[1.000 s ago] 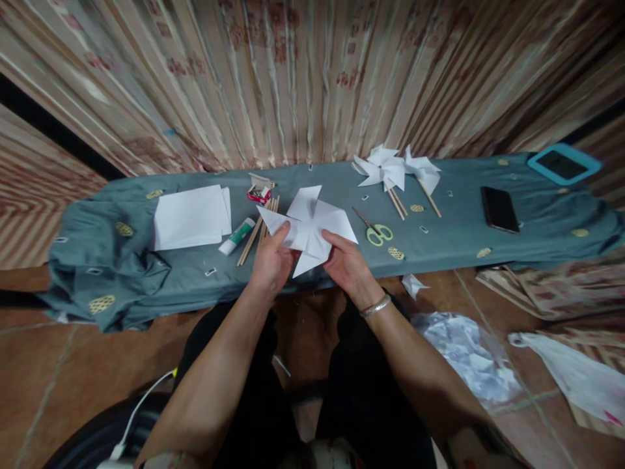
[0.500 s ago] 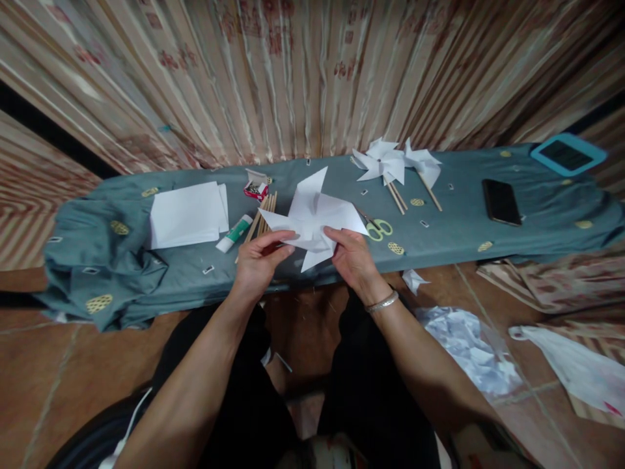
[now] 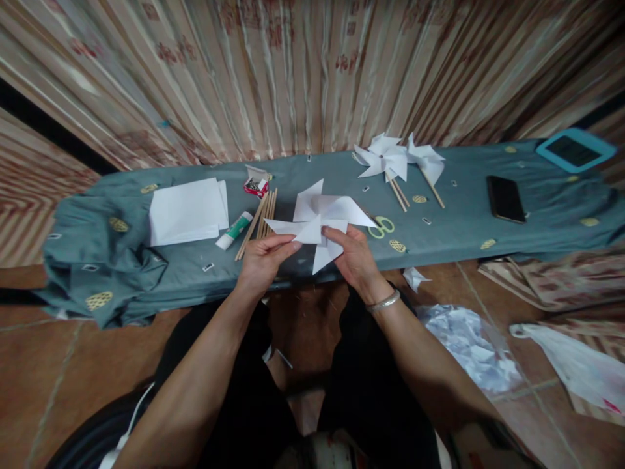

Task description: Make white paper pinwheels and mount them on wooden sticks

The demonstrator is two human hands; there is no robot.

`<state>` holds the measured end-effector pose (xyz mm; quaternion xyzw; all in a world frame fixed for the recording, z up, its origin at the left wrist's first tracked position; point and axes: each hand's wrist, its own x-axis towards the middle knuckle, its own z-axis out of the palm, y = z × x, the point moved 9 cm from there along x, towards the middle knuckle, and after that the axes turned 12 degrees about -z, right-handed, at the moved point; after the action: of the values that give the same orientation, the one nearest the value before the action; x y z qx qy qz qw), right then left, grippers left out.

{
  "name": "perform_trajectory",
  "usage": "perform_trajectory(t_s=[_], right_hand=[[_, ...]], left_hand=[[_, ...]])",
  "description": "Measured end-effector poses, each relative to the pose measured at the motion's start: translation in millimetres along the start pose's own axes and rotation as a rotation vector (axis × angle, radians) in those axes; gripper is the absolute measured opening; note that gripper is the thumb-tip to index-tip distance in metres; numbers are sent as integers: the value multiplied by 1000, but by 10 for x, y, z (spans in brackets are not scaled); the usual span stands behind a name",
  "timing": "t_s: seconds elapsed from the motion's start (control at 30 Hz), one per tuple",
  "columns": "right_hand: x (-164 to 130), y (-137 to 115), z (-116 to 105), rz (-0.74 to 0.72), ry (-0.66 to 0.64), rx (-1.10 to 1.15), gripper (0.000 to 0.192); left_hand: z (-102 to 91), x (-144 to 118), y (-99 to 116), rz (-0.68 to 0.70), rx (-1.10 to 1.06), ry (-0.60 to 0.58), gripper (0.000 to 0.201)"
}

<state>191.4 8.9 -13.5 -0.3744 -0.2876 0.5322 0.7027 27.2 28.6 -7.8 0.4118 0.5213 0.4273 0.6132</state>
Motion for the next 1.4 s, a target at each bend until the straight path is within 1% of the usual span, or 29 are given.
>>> perform_trajectory(t_s=[0.13,0.23,0.5,0.8,0.97,1.07,1.23,1.4], right_hand=[[-12,-5,6,15,-8,-8,27],[-28,-17,8,25,-6,-12,25],[-63,-24,32,52,-3,-10,22],[-54,-11,29,41,-4,-12,21],[-52,-9,35,38,7,-15,25],[-49,-3,35,38,10,-29,25],[-47,-20,59,16,-1,2,26],[-43,-19,61,18,-4,1,31]], left_hand=[[28,-9,-23,-55,29,-13,39],[33,-16,-13,-67,33,-14,38],[26,1,-24,-43,64,-20,38],[22,-9,-39,-63,21,1,32],[18,-9,-55,-73,29,5,34],[7,-11,-57,-62,56,14,34],[3,-17,-60,-53,104,9,30],[6,-14,-39,-25,129,2,27]])
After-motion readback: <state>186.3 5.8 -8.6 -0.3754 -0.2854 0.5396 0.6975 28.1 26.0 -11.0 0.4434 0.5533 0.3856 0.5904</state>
